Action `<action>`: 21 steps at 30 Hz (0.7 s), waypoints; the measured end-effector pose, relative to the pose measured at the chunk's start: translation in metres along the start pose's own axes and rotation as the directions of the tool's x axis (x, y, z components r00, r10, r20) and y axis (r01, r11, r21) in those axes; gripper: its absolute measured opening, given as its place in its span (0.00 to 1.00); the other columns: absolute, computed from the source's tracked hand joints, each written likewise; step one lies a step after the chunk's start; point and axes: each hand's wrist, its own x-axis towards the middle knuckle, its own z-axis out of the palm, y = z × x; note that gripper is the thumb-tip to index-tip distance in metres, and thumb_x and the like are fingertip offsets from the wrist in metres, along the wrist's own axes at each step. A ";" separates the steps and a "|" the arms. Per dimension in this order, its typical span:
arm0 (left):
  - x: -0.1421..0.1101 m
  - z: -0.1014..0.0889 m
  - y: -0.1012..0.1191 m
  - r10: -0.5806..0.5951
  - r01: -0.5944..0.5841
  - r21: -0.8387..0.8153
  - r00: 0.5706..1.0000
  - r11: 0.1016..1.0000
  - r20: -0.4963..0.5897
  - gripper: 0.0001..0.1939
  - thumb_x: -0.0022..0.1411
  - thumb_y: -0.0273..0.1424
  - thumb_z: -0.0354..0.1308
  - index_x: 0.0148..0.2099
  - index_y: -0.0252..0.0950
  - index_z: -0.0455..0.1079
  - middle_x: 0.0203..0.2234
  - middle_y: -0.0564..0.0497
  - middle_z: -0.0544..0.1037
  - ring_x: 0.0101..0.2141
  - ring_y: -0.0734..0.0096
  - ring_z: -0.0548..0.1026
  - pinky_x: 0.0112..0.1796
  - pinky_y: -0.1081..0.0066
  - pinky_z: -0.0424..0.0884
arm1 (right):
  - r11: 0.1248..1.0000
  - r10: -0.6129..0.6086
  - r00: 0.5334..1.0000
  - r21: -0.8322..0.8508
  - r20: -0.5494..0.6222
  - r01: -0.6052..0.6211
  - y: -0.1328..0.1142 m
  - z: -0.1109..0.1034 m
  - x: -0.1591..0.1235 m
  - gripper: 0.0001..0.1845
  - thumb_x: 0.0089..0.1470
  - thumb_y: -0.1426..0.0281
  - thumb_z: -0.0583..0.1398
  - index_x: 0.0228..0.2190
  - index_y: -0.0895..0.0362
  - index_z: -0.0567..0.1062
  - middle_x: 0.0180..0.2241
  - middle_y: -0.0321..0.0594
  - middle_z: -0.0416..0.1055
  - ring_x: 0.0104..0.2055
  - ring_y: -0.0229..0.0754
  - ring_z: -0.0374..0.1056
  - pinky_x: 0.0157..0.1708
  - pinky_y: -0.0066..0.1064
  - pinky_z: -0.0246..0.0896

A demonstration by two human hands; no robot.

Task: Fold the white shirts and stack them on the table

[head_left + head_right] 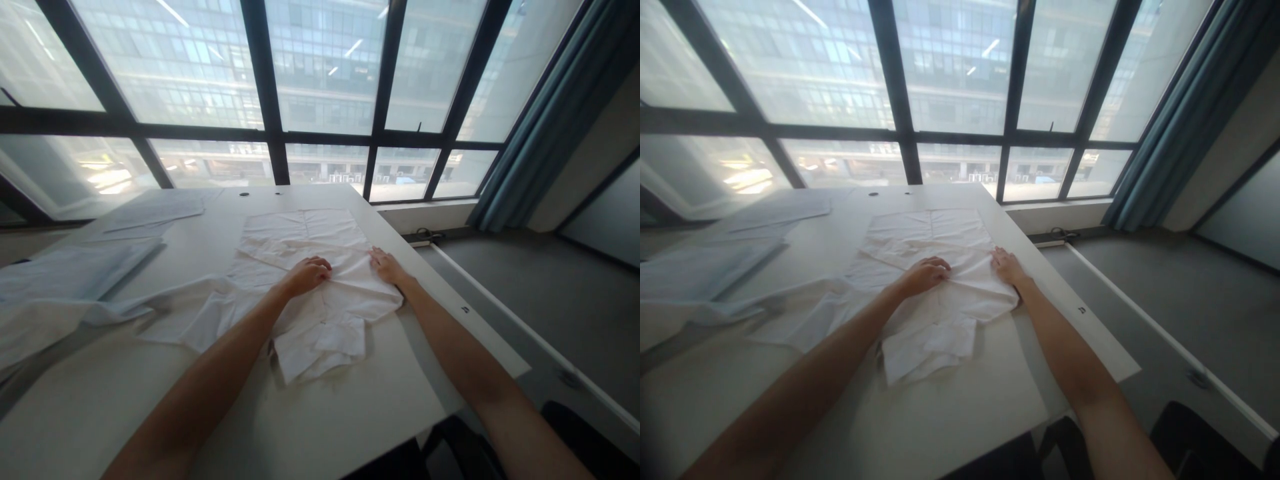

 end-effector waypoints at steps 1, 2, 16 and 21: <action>-0.001 0.000 0.001 -0.005 0.005 -0.007 1.000 1.000 -0.005 0.13 0.61 0.21 0.57 0.39 0.42 0.80 0.48 0.52 0.81 0.49 0.66 0.77 0.56 0.66 0.69 | 1.000 0.002 1.000 -0.024 0.000 -0.002 -0.002 0.000 -0.001 0.28 0.70 0.67 0.45 0.66 0.60 0.64 0.71 0.50 0.51 0.73 0.46 0.47 0.69 0.45 0.43; -0.002 0.000 0.002 -0.012 0.012 -0.011 1.000 1.000 -0.014 0.14 0.61 0.21 0.57 0.41 0.42 0.80 0.50 0.51 0.80 0.51 0.65 0.76 0.57 0.64 0.69 | 0.998 0.010 1.000 -0.056 -0.007 -0.010 -0.004 0.000 -0.003 0.28 0.71 0.66 0.45 0.66 0.60 0.63 0.71 0.50 0.52 0.73 0.47 0.47 0.69 0.46 0.44; -0.007 0.004 -0.010 -0.190 0.180 -0.111 0.977 0.978 -0.094 0.23 0.66 0.28 0.50 0.59 0.42 0.75 0.59 0.50 0.76 0.60 0.64 0.72 0.63 0.61 0.64 | 0.990 0.060 0.996 -0.124 -0.069 -0.068 -0.039 0.005 -0.022 0.31 0.70 0.65 0.41 0.68 0.59 0.60 0.73 0.48 0.47 0.74 0.49 0.42 0.69 0.51 0.42; -0.013 -0.016 -0.041 -0.703 0.725 0.042 0.678 0.687 -0.216 0.24 0.69 0.30 0.50 0.65 0.38 0.68 0.61 0.46 0.73 0.61 0.59 0.70 0.61 0.62 0.65 | 0.994 0.037 0.999 -0.101 -0.020 -0.038 -0.032 0.012 -0.020 0.32 0.71 0.62 0.41 0.69 0.60 0.59 0.73 0.48 0.46 0.75 0.50 0.41 0.69 0.54 0.43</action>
